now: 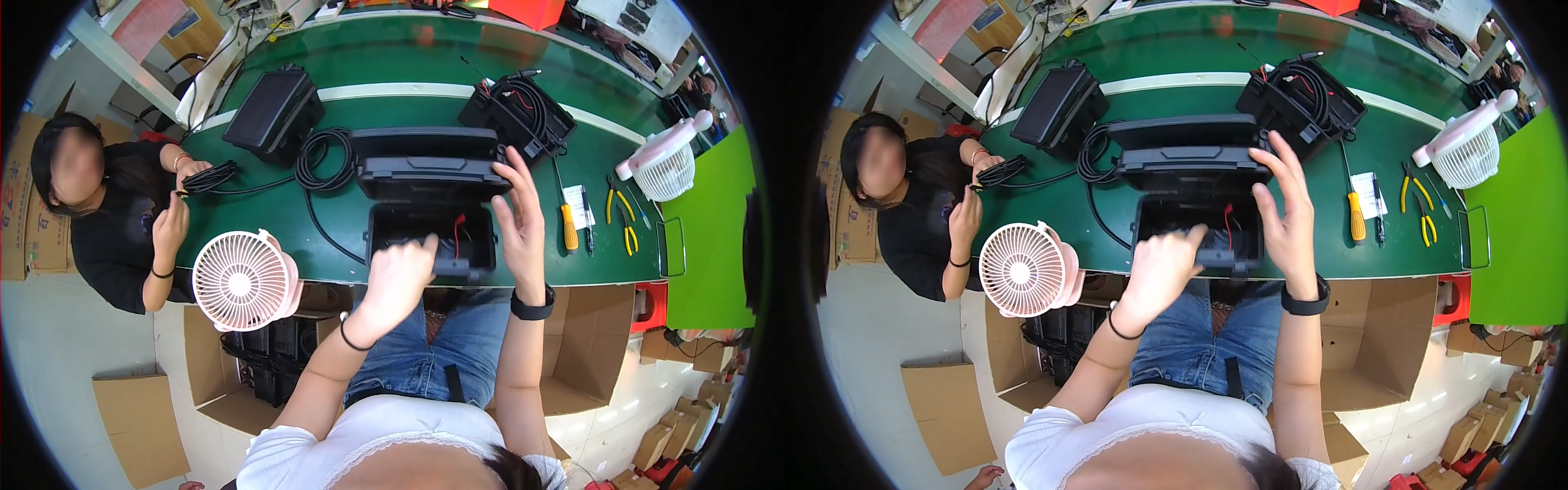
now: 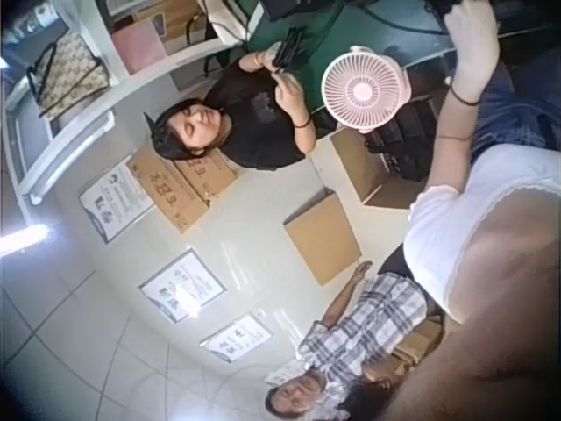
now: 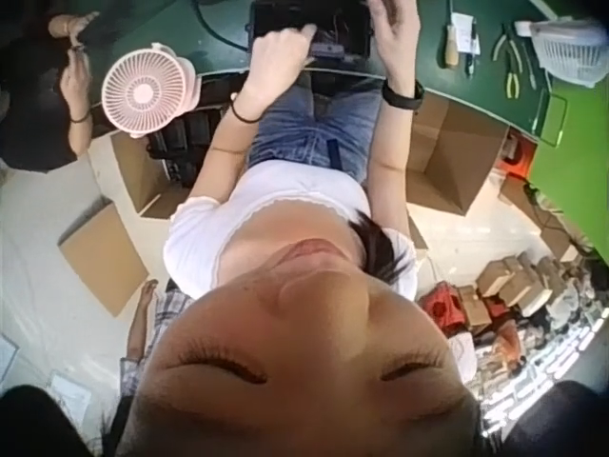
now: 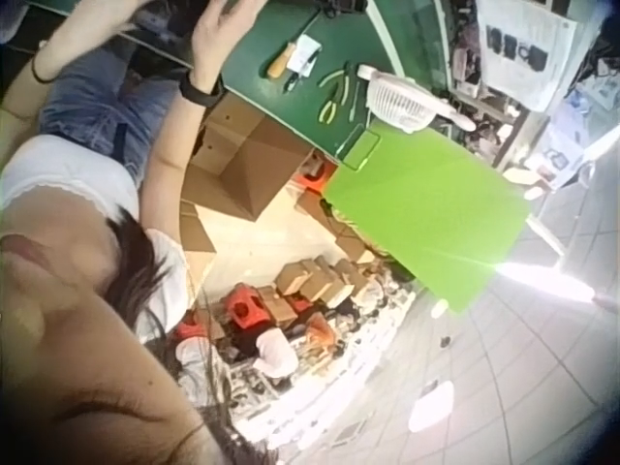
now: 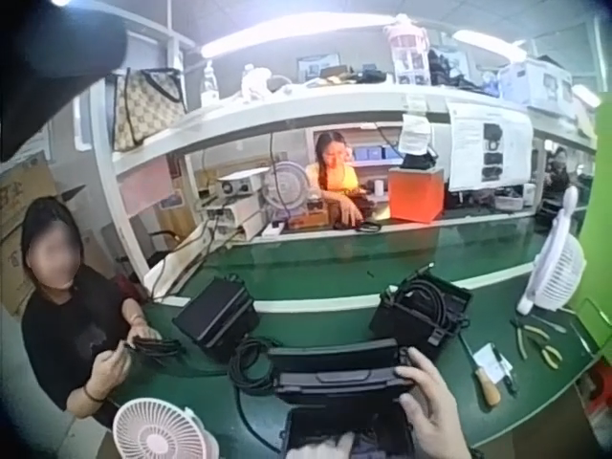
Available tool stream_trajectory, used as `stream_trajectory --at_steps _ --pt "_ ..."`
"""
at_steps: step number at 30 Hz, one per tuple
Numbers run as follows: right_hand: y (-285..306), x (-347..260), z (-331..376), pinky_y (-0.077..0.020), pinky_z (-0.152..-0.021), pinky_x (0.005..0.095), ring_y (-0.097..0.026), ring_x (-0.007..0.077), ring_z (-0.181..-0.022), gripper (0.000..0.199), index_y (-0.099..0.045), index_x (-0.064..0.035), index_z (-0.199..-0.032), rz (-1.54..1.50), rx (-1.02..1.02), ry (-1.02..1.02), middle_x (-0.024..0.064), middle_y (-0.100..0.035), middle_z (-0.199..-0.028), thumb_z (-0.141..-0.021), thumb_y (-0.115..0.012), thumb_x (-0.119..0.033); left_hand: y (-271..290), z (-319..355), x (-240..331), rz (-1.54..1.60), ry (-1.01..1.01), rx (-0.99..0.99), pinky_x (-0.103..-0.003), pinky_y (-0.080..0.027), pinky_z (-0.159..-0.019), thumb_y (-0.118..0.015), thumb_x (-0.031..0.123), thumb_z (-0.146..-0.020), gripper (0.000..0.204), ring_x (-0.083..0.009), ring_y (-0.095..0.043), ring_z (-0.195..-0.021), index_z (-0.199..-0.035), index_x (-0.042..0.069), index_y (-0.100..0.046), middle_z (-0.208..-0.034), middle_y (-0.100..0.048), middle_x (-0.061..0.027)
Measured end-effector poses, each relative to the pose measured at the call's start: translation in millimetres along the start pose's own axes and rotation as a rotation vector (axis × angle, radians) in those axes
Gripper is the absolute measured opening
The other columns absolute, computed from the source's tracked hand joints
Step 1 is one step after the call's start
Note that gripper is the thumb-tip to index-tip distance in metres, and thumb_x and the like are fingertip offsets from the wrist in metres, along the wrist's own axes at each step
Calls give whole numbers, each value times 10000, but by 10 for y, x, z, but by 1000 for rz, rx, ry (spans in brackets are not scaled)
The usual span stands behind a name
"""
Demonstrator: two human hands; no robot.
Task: Assembling components of solar-powered devices by connecting wires and screwing on plastic casings.
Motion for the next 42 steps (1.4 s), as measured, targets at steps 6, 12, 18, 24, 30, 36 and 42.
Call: stream_trajectory --at_steps 6,12,18,24,30,36,42 --pt "-103 -41 118 -318 -1153 384 -395 314 -1437 481 -490 -74 -1413 -17 46 -56 140 -400 -1563 -940 -514 14 99 3 -6 -64 -20 201 -424 -440 -1022 -824 333 -662 656 -260 -590 -1135 -1249 120 -623 -1111 -650 -61" --pt "-126 5 149 -306 -1162 389 -396 323 -1433 472 -478 -46 -1401 11 123 12 164 -392 -1563 -937 -495 39 224 308 -380 16 -115 337 -630 -246 -1134 -782 393 -727 504 -252 -485 -1266 -1162 154 -692 -1052 -648 11" --pt "-162 28 188 -330 -1151 413 -411 338 -1421 441 -484 -69 -1382 74 153 48 165 -406 -1553 -951 -540 2 215 283 -498 48 -119 379 -600 -241 -1144 -802 392 -719 447 -241 -558 -1166 -1108 187 -722 -976 -680 41" --pt "-184 177 214 -311 -1162 422 -379 346 -1441 491 -459 -87 -1403 14 125 36 173 -362 -1580 -934 -601 -58 86 385 -668 355 77 688 -391 -544 -892 -938 179 -609 647 -288 -572 -1088 -1136 61 -581 -1244 -480 -135" --pt "-277 388 234 -267 -1183 482 -284 382 -1480 728 -403 -101 -1437 51 49 84 200 -261 -1616 -812 -760 -209 -128 226 -781 800 196 854 -354 -572 -879 -892 41 -701 690 -226 -590 -1029 -1225 33 -444 -1307 -384 -122" --pt "-297 486 277 -355 -1149 447 -365 378 -1441 842 -416 -136 -1415 99 45 36 197 -270 -1613 -690 -843 -101 -74 15 -826 753 222 732 -356 -556 -915 -854 36 -753 693 -225 -594 -1055 -1325 20 -462 -1322 -356 -113" --pt "-355 507 387 -316 -1174 438 -344 344 -1450 837 -382 -131 -1431 73 52 25 199 -215 -1632 -708 -798 -61 -139 131 -832 775 268 744 -393 -542 -962 -853 44 -755 503 -287 -574 -1152 -1154 42 -547 -1335 -346 -132"
Point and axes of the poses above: each hand's wrist, its own z-axis away from the middle knuckle, its own y-axis out of the back of the hand, x = y × z, the point moved 6 cm from there along -z, towards the middle knuckle
